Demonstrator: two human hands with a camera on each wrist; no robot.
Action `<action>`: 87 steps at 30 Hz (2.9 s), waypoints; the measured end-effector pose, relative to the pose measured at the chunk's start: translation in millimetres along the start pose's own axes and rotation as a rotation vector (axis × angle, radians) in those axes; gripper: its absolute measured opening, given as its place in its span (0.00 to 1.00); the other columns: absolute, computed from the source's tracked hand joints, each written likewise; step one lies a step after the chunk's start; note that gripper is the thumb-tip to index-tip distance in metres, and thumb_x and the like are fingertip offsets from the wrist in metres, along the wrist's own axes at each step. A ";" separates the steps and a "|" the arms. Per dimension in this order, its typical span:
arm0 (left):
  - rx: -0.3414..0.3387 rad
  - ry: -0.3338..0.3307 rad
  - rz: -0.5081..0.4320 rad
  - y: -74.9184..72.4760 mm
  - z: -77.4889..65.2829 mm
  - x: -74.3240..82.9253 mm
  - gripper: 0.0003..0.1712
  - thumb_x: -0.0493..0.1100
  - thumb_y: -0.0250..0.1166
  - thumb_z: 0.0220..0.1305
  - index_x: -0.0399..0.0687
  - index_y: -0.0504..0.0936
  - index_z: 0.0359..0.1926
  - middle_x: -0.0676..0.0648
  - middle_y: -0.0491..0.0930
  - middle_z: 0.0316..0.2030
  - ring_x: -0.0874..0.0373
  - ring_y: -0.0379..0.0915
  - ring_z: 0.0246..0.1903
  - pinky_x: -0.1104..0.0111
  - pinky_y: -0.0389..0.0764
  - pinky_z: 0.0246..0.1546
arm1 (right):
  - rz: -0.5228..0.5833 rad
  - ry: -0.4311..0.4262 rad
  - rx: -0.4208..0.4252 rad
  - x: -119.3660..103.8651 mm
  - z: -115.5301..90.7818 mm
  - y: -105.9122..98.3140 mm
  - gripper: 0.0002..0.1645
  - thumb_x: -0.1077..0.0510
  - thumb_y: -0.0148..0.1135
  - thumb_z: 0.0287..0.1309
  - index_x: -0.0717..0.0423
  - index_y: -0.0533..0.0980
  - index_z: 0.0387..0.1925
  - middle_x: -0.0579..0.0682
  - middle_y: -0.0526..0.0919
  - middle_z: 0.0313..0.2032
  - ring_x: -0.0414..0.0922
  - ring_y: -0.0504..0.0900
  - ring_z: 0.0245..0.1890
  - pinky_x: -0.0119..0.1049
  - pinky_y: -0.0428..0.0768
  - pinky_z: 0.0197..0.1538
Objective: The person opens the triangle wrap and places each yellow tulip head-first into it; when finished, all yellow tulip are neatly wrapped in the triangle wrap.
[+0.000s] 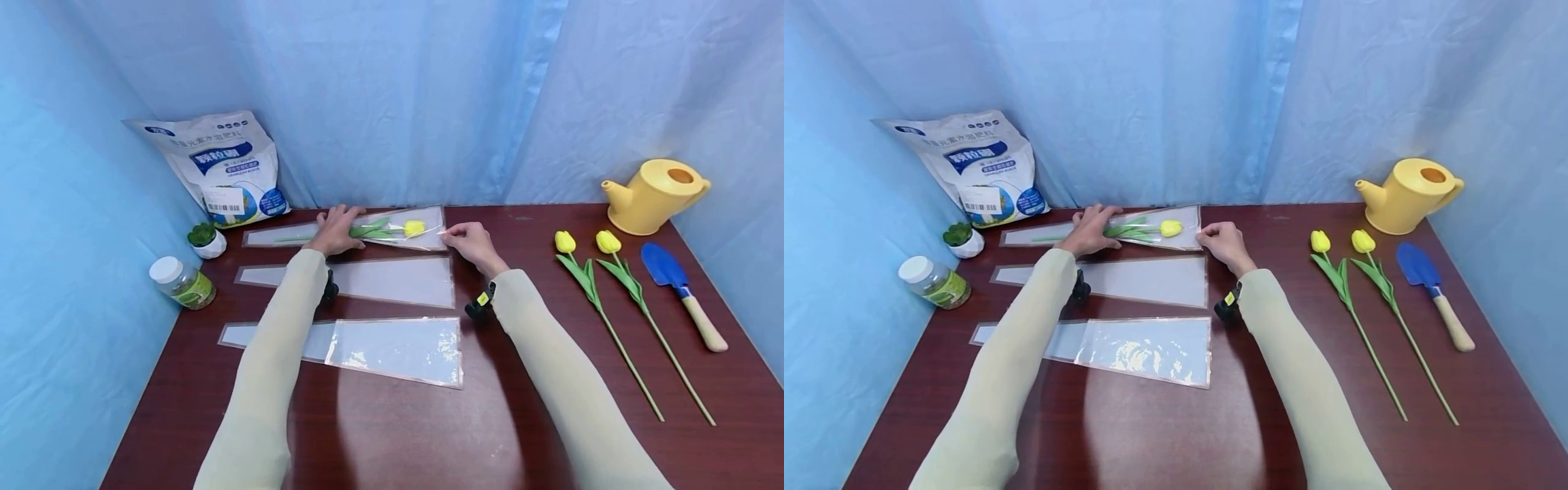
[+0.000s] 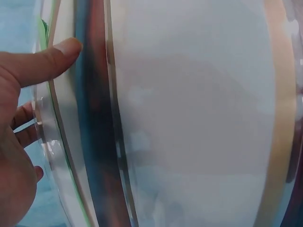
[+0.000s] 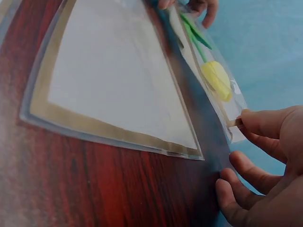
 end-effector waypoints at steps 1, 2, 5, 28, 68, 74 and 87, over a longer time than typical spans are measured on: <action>0.001 -0.003 -0.001 0.1 0.4 -1.0 0.45 0.47 0.75 0.57 0.54 0.63 0.73 0.39 0.65 0.67 0.42 0.57 0.68 0.41 0.48 0.70 | -0.016 -0.001 -0.004 -0.7 0.5 0.9 0.17 0.52 0.61 0.67 0.61 0.83 0.49 0.59 0.83 0.49 0.48 0.76 0.43 0.35 0.73 0.46; 0.001 -0.005 -0.002 0.1 0.5 -1.4 0.45 0.47 0.75 0.58 0.54 0.63 0.73 0.39 0.65 0.68 0.42 0.57 0.68 0.41 0.47 0.70 | -0.029 -0.002 -0.007 -1.3 0.9 1.5 0.17 0.52 0.61 0.68 0.61 0.83 0.49 0.59 0.83 0.48 0.48 0.76 0.42 0.35 0.73 0.45; 0.002 -0.008 -0.009 0.2 0.7 -2.0 0.45 0.46 0.75 0.58 0.54 0.63 0.73 0.39 0.65 0.68 0.42 0.57 0.68 0.40 0.46 0.71 | -0.055 0.002 -0.014 -2.1 2.1 2.7 0.17 0.52 0.60 0.68 0.59 0.83 0.48 0.58 0.84 0.45 0.47 0.76 0.40 0.36 0.73 0.44; -0.083 -0.051 -0.096 10.9 -2.3 -5.5 0.53 0.46 0.76 0.57 0.57 0.55 0.78 0.42 0.54 0.78 0.44 0.44 0.78 0.40 0.40 0.77 | -0.107 -0.009 0.036 1.7 7.7 -1.4 0.17 0.52 0.58 0.68 0.59 0.83 0.46 0.59 0.85 0.49 0.51 0.79 0.45 0.41 0.76 0.50; 0.291 -0.014 -0.425 -30.0 -91.4 59.8 0.44 0.55 0.67 0.64 0.50 0.60 0.76 0.42 0.58 0.76 0.46 0.51 0.77 0.47 0.56 0.77 | -0.017 -0.103 -0.034 4.0 -97.0 -57.9 0.35 0.38 0.54 0.70 0.59 0.70 0.65 0.59 0.76 0.63 0.55 0.76 0.62 0.41 0.75 0.58; 0.164 0.004 -0.345 -4.7 -97.8 68.2 0.46 0.57 0.66 0.65 0.48 0.58 0.77 0.39 0.54 0.77 0.41 0.49 0.77 0.42 0.59 0.74 | -0.033 -0.090 -0.079 15.6 -108.4 -47.3 0.35 0.40 0.54 0.71 0.62 0.69 0.66 0.63 0.77 0.62 0.59 0.76 0.64 0.50 0.76 0.61; -0.097 0.117 -0.157 49.3 -110.9 108.8 0.46 0.62 0.64 0.65 0.50 0.58 0.77 0.37 0.49 0.79 0.41 0.43 0.79 0.42 0.52 0.76 | -0.187 -0.219 -0.122 17.4 -109.9 -10.3 0.35 0.46 0.63 0.66 0.62 0.68 0.66 0.64 0.71 0.65 0.61 0.69 0.67 0.60 0.68 0.68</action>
Point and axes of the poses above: each hand's wrist, its own z-axis towards the middle knuckle, its own y-axis out of the palm, x = y × z, the point moved 10 cm from there along z, towards the middle knuckle
